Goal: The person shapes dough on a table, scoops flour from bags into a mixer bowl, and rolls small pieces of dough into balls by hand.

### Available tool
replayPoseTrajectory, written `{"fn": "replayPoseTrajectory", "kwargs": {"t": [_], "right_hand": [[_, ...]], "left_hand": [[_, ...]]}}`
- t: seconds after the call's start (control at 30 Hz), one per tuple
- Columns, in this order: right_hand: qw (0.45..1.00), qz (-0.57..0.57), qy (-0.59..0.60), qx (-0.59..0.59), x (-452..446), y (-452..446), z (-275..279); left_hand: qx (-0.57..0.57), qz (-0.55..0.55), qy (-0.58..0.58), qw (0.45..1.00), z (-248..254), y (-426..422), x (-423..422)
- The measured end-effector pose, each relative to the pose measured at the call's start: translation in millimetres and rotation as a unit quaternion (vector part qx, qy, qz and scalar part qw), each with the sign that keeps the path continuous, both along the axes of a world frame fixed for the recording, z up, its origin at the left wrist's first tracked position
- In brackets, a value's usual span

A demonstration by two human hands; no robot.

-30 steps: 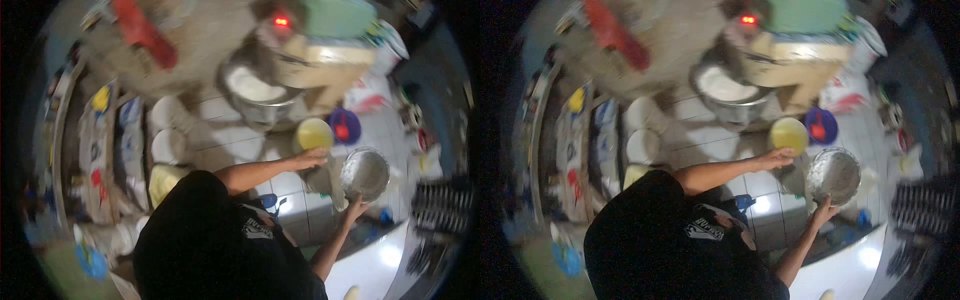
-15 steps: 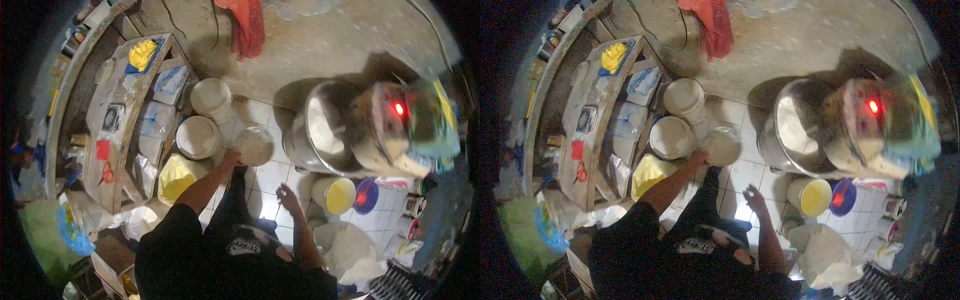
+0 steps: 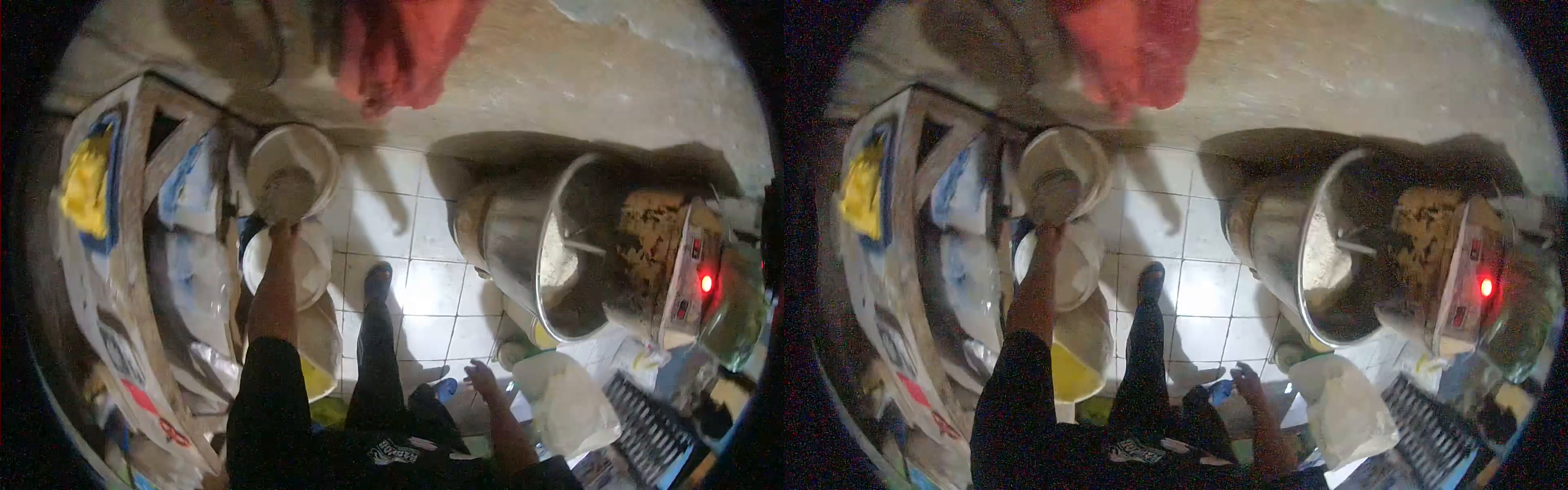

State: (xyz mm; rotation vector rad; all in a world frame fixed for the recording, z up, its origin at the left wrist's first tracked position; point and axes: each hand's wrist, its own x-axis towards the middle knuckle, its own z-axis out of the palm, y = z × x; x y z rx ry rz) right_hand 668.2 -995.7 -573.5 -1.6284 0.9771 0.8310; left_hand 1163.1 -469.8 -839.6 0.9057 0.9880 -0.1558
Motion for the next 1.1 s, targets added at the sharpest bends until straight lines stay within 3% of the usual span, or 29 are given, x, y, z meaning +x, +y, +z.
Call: {"fn": "replayPoseTrajectory", "kwargs": {"t": [0.03, 0.07, 0.1, 0.13, 0.17, 0.2, 0.23, 0.27, 0.3, 0.33, 0.37, 0.47, 0.6, 0.63, 0.67, 0.73, 0.8, 0.9, 1.0, 1.1], "right_hand": [[0.994, 0.080, -0.039, -0.070, 4, 0, -11], [0.997, -0.050, -0.057, -0.010, 20, 10, 0], [0.998, -0.054, 0.005, -0.035, 49, 17, 21], [0.998, -0.043, -0.020, -0.047, 53, 18, 19], [0.996, -0.017, -0.066, -0.062, 49, 19, 14], [0.996, -0.041, -0.063, -0.039, 61, 23, 32], [0.996, -0.046, -0.057, -0.046, 74, 27, 56], [0.992, -0.047, -0.105, -0.046, 58, 26, 49], [0.991, -0.112, -0.058, -0.044, 63, 31, 70], [0.985, -0.144, -0.092, -0.030, 57, 32, 89], [0.981, -0.138, -0.117, -0.072, 41, 31, 92], [0.970, -0.178, -0.092, -0.139, -13, 28, 128], [0.936, -0.196, -0.181, -0.229, -139, 33, 92], [0.930, -0.280, -0.106, -0.215, -156, 37, 120], [0.911, -0.363, -0.031, -0.194, -179, 45, 132], [0.874, -0.462, -0.026, -0.148, -233, 58, 128], [0.811, -0.580, -0.013, -0.077, -295, 74, 109], [0.748, -0.656, -0.096, -0.031, -361, 85, 82], [0.649, -0.725, -0.230, 0.008, -394, 62, 110], [0.569, -0.759, -0.311, 0.061, -399, 1, 159]], "left_hand": [[-0.011, 0.045, -0.039, 0.998, 10, 0, 5], [-0.026, 0.085, -0.078, 0.993, 18, 0, 8], [0.023, -0.004, -0.133, 0.991, 11, 7, 6], [0.077, -0.081, -0.191, 0.975, 6, 11, 5], [-0.153, 0.022, -0.064, 0.986, 17, 12, 13], [-0.132, -0.013, -0.057, 0.990, 8, 30, 8], [-0.067, -0.079, -0.049, 0.993, 67, -8, 0], [-0.069, -0.099, -0.018, 0.993, 82, -24, -2], [-0.065, -0.121, 0.013, 0.990, 97, -31, -7], [-0.049, -0.169, 0.072, 0.982, 104, -42, -11], [-0.015, -0.169, 0.056, 0.984, 94, -52, -28], [0.016, -0.410, 0.099, 0.906, 155, -115, -67], [0.045, -0.648, 0.090, 0.755, 225, -215, -132], [0.049, -0.681, 0.080, 0.726, 239, -238, -149], [0.054, -0.700, 0.063, 0.709, 244, -259, -158], [0.005, -0.738, 0.080, 0.670, 237, -309, -188], [0.027, -0.791, 0.032, 0.611, 275, -368, -241], [0.032, -0.839, -0.019, 0.542, 312, -448, -316], [0.027, -0.883, -0.083, 0.462, 350, -531, -397], [-0.075, -0.889, -0.110, 0.439, 340, -633, -438]]}}
